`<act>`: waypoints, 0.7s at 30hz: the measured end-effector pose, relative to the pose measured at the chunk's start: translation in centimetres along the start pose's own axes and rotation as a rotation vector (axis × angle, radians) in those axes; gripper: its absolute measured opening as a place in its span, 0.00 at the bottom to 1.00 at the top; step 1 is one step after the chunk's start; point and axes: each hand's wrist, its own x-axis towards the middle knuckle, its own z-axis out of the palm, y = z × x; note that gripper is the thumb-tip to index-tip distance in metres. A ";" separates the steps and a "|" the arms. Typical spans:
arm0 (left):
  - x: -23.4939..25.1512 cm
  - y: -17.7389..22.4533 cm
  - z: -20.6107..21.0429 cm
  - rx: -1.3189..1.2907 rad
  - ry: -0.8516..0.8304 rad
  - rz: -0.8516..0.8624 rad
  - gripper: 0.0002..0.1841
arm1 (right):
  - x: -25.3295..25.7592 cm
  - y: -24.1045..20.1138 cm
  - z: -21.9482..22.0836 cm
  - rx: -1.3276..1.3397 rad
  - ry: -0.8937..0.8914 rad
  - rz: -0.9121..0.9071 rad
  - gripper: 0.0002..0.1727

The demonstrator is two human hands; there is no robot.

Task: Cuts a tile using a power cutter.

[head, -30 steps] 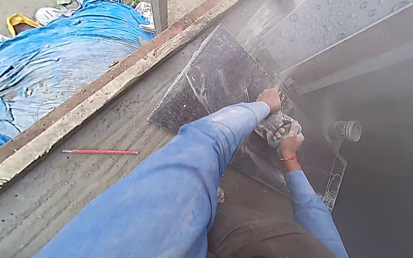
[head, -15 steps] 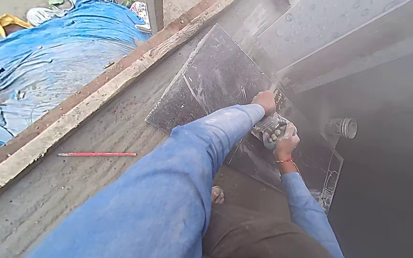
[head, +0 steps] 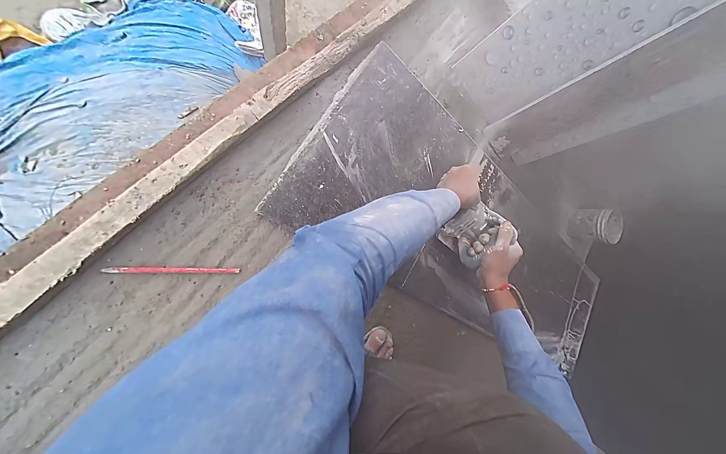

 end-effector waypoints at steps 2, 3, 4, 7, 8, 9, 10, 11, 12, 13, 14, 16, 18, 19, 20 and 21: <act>-0.2 -0.1 0.1 -0.006 -0.001 0.003 0.17 | -0.2 0.0 -0.1 -0.003 0.000 0.003 0.23; -0.2 -0.1 0.0 -0.006 -0.003 0.003 0.17 | -0.3 0.1 0.0 0.003 0.002 0.010 0.23; -0.2 -0.1 0.1 -0.003 -0.005 0.000 0.17 | -0.4 0.1 -0.1 0.006 0.002 0.016 0.23; -0.3 -0.2 0.2 -0.005 -0.004 -0.003 0.18 | -0.5 0.2 -0.1 0.007 0.001 0.009 0.22; -0.4 -0.3 0.2 -0.008 -0.003 -0.002 0.18 | -0.6 0.1 -0.1 0.008 0.001 0.006 0.22; -0.4 -0.4 0.2 -0.010 -0.005 -0.002 0.18 | -0.6 0.1 0.0 0.005 0.002 0.008 0.22; -0.5 -0.4 0.2 -0.011 -0.010 -0.008 0.18 | -0.8 0.1 -0.1 0.002 0.004 0.015 0.22; -0.5 -0.4 0.3 -0.011 -0.018 -0.020 0.19 | -0.9 0.0 -0.1 0.003 0.005 0.021 0.22; -0.5 -0.4 0.3 -0.009 -0.019 -0.034 0.19 | -0.9 0.0 -0.1 0.008 0.001 0.021 0.22; -0.5 -0.5 0.3 -0.008 -0.020 -0.042 0.18 | -1.0 0.0 -0.1 0.008 -0.002 0.020 0.22; -0.6 -0.6 0.4 -0.006 -0.024 -0.043 0.19 | -1.2 0.0 -0.1 0.007 -0.002 0.021 0.21; -0.8 -0.6 0.4 -0.005 -0.029 -0.033 0.18 | -1.5 -0.1 -0.2 0.003 0.003 0.028 0.22; -1.0 -0.7 0.5 -0.007 -0.030 -0.034 0.18 | -1.6 0.0 -0.2 -0.012 0.005 0.028 0.22; -1.1 -0.7 0.6 -0.008 -0.034 -0.039 0.17 | -1.7 0.1 -0.3 -0.019 0.008 0.029 0.22; -1.2 -0.7 0.5 -0.006 -0.038 -0.042 0.17 | -1.8 0.1 -0.3 -0.022 0.009 0.032 0.22; -1.3 -0.7 0.5 -0.003 -0.041 -0.042 0.17 | -1.9 0.2 -0.3 -0.025 0.011 0.038 0.22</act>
